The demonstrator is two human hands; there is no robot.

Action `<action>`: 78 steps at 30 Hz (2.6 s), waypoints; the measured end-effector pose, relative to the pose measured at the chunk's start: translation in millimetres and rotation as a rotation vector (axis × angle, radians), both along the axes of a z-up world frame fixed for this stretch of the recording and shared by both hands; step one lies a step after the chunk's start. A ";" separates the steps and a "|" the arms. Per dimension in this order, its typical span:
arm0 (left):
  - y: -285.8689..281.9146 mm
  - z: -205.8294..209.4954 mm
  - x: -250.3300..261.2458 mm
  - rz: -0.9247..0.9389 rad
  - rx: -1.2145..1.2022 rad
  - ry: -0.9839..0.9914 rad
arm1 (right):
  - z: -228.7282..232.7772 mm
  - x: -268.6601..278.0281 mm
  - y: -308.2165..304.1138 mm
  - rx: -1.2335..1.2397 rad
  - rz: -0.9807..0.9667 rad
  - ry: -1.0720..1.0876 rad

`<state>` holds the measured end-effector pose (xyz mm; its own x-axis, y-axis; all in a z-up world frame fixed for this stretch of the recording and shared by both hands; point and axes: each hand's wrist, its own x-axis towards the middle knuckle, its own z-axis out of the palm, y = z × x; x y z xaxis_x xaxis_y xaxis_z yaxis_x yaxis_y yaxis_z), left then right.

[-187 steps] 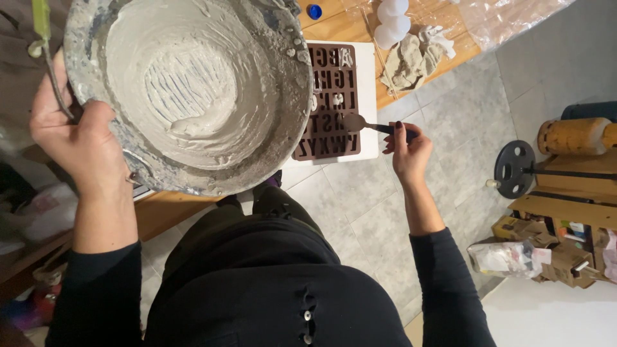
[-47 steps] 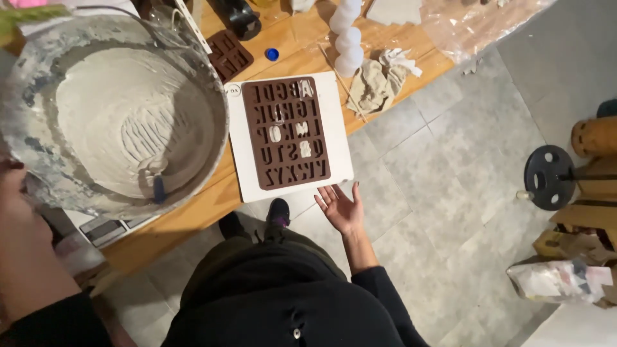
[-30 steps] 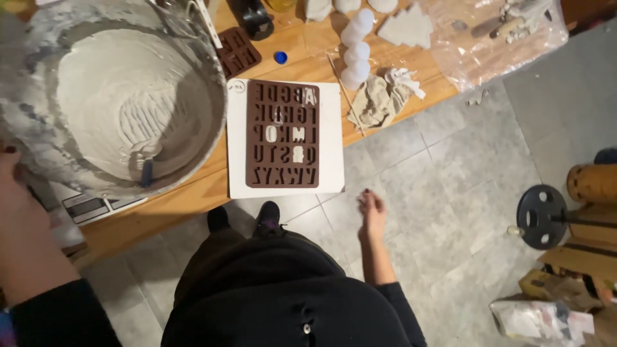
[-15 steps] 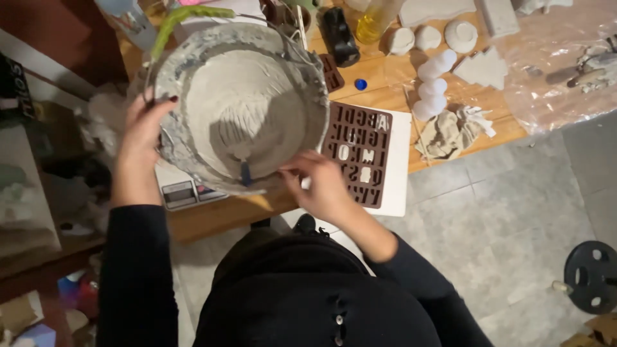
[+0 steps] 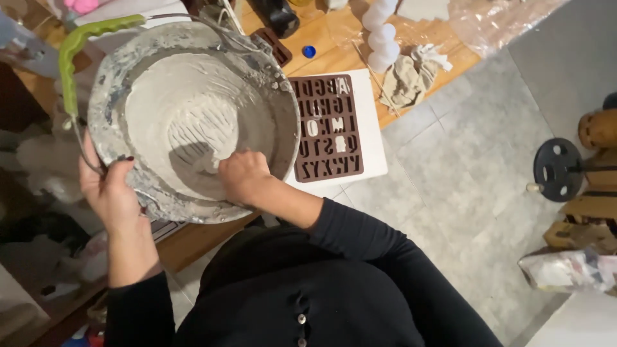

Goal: Mixing craft paste and carefully filling alphabet molds using a spoon and a stick.

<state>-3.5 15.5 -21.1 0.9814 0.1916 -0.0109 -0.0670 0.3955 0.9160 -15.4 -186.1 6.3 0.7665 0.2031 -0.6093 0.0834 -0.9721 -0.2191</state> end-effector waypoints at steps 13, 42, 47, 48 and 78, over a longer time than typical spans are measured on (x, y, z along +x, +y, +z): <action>-36.3 -1.6 -39.9 0.009 0.277 -0.179 | -7.0 -27.5 -93.8 0.826 -0.554 -0.637; -71.2 30.5 -50.9 -0.040 0.562 -0.320 | -101.9 -41.3 -112.8 1.422 -1.265 0.060; -63.1 21.5 -44.6 -0.078 0.318 -0.223 | -71.5 -66.0 -133.2 1.623 -1.382 0.111; -60.5 19.1 -39.3 -0.081 0.310 -0.227 | -68.7 -68.0 -141.5 1.619 -1.382 0.101; -67.0 52.1 -31.2 0.080 0.395 -0.193 | -104.2 -107.1 -322.6 1.187 -1.077 -0.838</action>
